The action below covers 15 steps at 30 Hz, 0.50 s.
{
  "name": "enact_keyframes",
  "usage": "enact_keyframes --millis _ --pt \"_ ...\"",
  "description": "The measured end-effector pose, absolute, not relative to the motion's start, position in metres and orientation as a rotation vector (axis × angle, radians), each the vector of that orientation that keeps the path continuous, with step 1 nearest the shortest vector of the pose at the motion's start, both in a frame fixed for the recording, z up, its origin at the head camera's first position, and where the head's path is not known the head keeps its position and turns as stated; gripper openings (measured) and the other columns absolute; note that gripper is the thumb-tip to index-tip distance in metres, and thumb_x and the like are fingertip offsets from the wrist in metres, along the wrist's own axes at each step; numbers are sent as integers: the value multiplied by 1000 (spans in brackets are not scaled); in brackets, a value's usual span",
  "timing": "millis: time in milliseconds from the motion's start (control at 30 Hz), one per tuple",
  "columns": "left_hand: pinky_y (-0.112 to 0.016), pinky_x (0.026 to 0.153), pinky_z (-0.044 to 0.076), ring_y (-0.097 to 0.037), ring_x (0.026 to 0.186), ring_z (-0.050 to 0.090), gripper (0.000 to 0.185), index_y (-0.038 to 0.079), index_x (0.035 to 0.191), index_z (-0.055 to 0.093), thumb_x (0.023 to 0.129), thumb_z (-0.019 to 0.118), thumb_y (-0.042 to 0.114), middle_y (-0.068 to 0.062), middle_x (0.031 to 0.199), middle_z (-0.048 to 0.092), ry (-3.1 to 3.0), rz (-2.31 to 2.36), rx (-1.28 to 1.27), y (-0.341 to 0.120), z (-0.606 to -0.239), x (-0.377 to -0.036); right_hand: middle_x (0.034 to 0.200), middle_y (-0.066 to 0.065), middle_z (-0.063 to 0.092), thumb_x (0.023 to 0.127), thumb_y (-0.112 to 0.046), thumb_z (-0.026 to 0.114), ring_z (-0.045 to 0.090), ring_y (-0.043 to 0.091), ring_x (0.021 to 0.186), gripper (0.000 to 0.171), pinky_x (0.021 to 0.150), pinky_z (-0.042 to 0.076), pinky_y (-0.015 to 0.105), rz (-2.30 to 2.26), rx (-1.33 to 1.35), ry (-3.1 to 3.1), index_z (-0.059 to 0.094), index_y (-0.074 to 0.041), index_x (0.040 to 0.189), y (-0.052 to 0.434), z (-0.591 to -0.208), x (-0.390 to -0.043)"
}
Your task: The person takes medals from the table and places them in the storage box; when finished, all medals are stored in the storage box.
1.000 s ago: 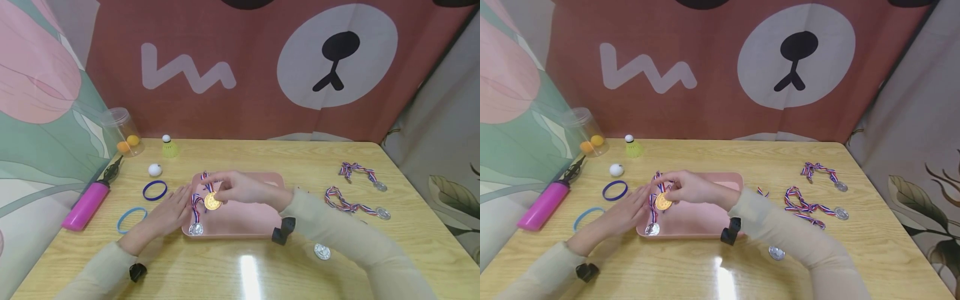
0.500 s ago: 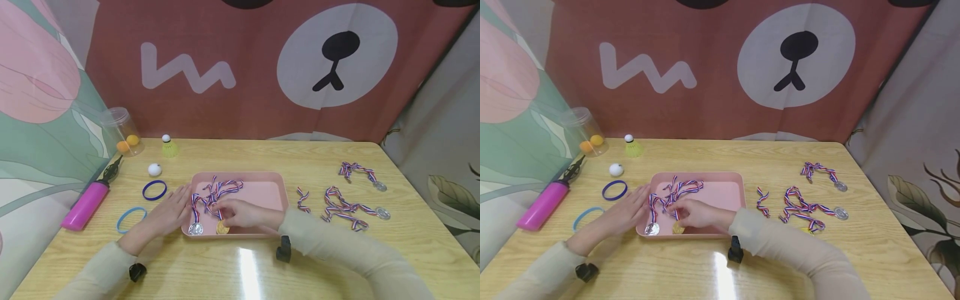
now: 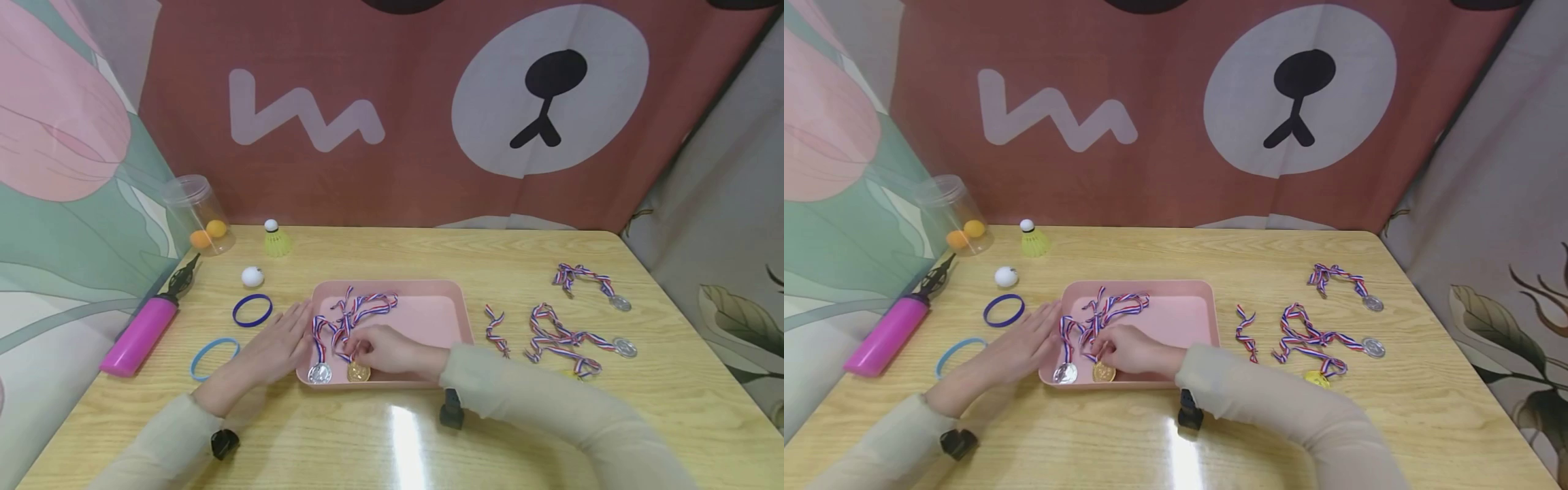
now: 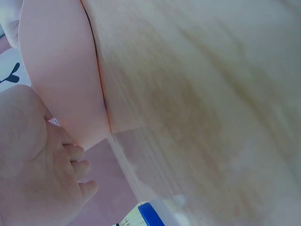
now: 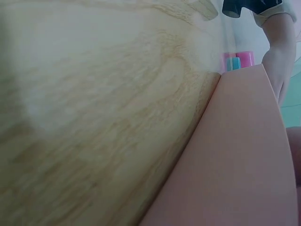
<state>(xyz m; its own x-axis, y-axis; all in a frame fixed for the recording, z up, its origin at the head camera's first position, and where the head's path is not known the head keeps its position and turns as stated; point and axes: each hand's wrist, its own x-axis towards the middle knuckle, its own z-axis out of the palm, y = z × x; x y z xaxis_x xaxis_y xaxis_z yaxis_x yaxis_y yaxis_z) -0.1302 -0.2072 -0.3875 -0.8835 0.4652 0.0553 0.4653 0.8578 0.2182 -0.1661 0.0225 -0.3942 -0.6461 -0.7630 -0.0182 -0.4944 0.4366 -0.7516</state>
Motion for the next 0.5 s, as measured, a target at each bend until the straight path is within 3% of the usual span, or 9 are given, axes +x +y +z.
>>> enact_keyframes --millis 167,400,500 --pt "-54 105 20 -41 132 21 53 -9 141 23 99 35 21 -24 146 22 -3023 -365 -760 -207 -388 -130 77 1 61 76 9 63 52 4 68 15 68 47 17 -1035 -1061 2379 65 -3 87 18 -394 -167" --pt "-54 105 19 -41 132 20 52 -10 141 23 99 35 20 -24 146 22 -3027 -361 -763 -206 -387 -131 66 2 59 77 11 61 54 11 49 15 47 51 22 -1080 -936 2307 64 -1 86 14 -396 -166" --pt "-54 105 19 -40 132 20 53 -10 141 23 100 35 21 -24 146 22 -3037 -358 -760 -206 -387 -130 66 3 59 79 12 60 56 15 47 16 44 52 26 -1095 -884 2273 65 1 89 13 -396 -166"
